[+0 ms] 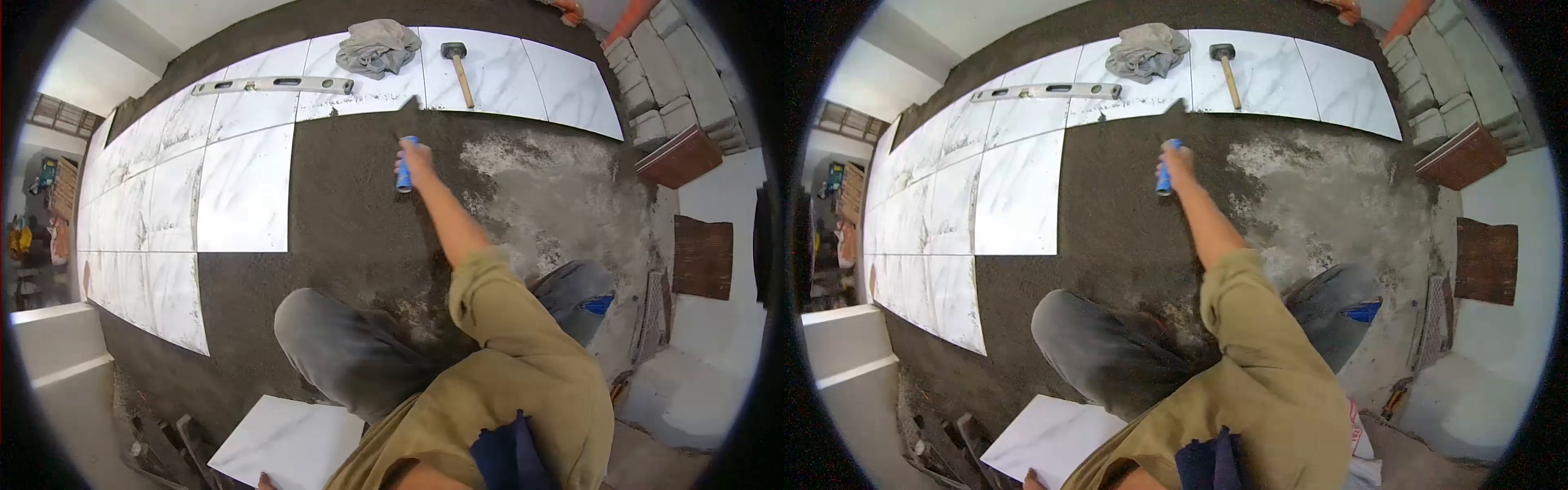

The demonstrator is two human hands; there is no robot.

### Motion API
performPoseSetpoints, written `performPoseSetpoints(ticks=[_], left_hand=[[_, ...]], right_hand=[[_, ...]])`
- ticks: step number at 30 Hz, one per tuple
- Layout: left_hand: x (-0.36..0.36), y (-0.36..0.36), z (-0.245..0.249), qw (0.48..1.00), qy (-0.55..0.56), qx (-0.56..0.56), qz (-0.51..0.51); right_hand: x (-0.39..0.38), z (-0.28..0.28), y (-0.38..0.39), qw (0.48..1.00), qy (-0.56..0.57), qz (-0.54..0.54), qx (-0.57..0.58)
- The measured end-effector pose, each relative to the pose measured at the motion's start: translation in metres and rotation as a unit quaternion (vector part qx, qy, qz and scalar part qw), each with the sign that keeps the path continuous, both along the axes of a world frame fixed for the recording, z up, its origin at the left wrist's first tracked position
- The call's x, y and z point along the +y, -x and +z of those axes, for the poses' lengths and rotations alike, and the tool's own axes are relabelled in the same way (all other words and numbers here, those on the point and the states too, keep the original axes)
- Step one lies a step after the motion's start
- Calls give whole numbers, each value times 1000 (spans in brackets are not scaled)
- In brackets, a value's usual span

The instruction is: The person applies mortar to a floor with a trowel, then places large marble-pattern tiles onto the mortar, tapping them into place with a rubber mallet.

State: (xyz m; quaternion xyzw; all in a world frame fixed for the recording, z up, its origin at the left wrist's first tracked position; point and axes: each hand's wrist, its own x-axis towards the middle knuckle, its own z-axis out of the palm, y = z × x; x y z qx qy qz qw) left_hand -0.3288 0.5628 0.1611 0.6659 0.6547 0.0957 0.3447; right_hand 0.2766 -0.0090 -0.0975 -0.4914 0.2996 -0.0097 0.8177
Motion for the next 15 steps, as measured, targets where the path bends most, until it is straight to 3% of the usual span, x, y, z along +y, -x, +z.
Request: performPoseSetpoints(ticks=[2,6,8,10,11,13,15], left_hand=[[2,6,0,1000,-6,12,5],[11,24,-3,999,-19,35,3],[14,33,-11,998,3,-44,46],[-23,-6,10,994,-23,-27,104],[-17,9,5,993,-20,-25,113],[21,43,-7,999,-3,-33,25],[45,65,-17,999,9,-34,34]], right_hand=[[-28,19,22,999,32,-20,25],[-74,57,31,960,239,118,83],[-110,46,5,794,542,242,130],[-130,66,3,667,664,327,83],[-136,72,-1,661,667,334,80],[-145,78,-12,566,721,400,9],[-154,68,-25,540,735,410,-29]])
